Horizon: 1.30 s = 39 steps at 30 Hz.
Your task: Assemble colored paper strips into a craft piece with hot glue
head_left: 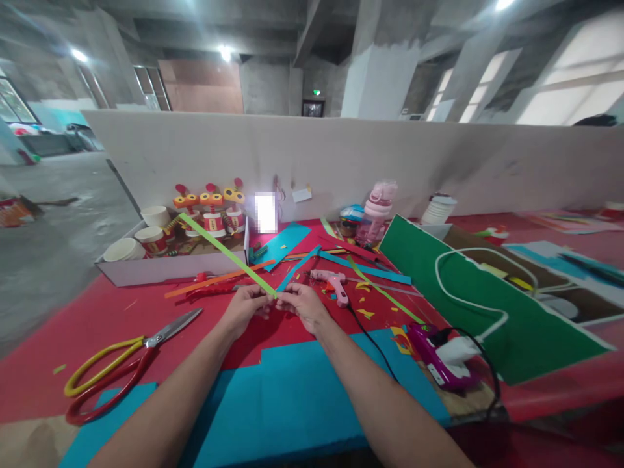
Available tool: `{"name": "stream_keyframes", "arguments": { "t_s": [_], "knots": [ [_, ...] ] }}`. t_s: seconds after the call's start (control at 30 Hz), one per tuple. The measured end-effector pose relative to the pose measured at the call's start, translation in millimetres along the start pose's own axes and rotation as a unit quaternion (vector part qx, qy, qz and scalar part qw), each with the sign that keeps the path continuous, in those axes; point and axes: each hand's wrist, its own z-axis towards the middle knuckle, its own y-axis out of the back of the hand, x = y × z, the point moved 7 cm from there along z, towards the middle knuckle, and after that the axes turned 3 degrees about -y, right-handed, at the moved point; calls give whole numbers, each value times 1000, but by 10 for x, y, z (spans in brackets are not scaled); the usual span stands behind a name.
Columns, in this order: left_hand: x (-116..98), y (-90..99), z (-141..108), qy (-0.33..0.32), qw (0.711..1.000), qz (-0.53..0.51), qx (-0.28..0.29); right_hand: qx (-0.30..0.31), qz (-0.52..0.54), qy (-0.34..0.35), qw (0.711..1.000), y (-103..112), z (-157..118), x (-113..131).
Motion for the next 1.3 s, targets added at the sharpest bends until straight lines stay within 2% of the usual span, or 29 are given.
{"name": "stream_keyframes", "arguments": {
  "t_s": [0.17,0.33,0.47,0.67,0.87,0.93,1.03,1.13,1.3],
  "knots": [
    [28,-6,7,1,1000,-3,1,-16,28,16,999,-18,-15,15],
    [32,3,23,-15,1000,6,10,3,29,2,1000,-68,-49,25],
    [34,-15,11,2,1000,-18,20,-7,21,7,1000,-44,-22,-14],
    [0,3,-7,-2,999,-41,-12,-27,21,25,999,-28,10,-42],
    [11,57,2,13,998,-31,-43,-72,-51,93,992,37,-26,139],
    [17,78,10,16,998,-28,-50,-47,-51,98,993,14,-20,163],
    [19,93,18,15,999,-16,-50,-4,-3,66,998,-24,3,115],
    [24,73,16,16,999,-9,-36,6,26,44,999,-28,9,65],
    [41,52,15,12,1000,-2,-29,17,6,34,999,-52,-6,21]
  ]
}}
